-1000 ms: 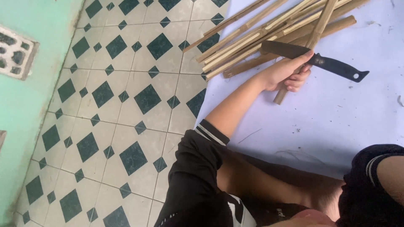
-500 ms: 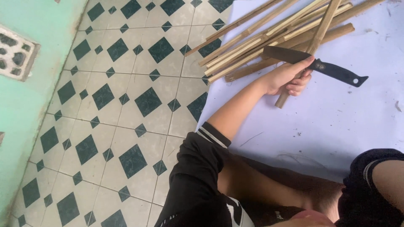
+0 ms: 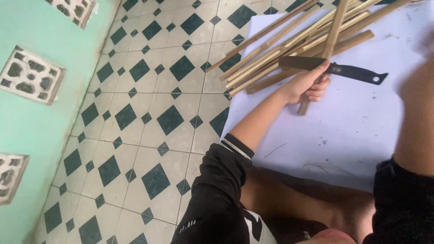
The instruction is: The person holds a thin wooden stick in the left hand and uses a knife in the right hand to shave the surface of the stick. The person briefly touches their face with the right hand before resuming the shaving motion. The stick remains in hand throughout the clip.
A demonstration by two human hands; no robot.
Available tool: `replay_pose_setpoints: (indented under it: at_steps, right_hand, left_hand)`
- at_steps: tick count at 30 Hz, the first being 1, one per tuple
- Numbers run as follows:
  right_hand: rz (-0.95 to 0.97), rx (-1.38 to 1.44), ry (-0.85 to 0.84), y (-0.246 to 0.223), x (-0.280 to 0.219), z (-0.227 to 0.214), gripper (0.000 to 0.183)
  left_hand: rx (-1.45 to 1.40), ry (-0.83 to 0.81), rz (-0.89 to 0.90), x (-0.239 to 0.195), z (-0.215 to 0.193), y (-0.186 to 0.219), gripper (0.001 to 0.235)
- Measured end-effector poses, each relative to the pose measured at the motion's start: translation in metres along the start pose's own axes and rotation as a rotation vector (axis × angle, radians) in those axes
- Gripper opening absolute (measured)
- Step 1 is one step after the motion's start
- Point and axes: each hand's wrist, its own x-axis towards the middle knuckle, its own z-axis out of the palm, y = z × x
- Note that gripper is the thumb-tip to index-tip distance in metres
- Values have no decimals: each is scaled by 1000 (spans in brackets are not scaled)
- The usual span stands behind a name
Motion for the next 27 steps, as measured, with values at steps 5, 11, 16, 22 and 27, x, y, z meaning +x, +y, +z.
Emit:
replay_pose_setpoints:
  at_steps: [5,11,16,22,27]
  right_hand:
    - [-265,-918,-152,-62,18,29,9]
    - [-223,-1130,-391,-44,-1,34,39]
    - [-391,-1295,-388,-40,-6,34,24]
    - [-349,-1378,-328,-4,-18,50,24]
    - [-141,-1158,-386,21,-34,57,16]
  left_hand:
    - [75,160,103,-10,11,11,43]
    - [47,276,151,0,4,9,43]
    - [29,306,192,6,2,3,43]
    - [82,245,129,5,-2,4,44]
    - [145,281,110,10,-1,-5,42]
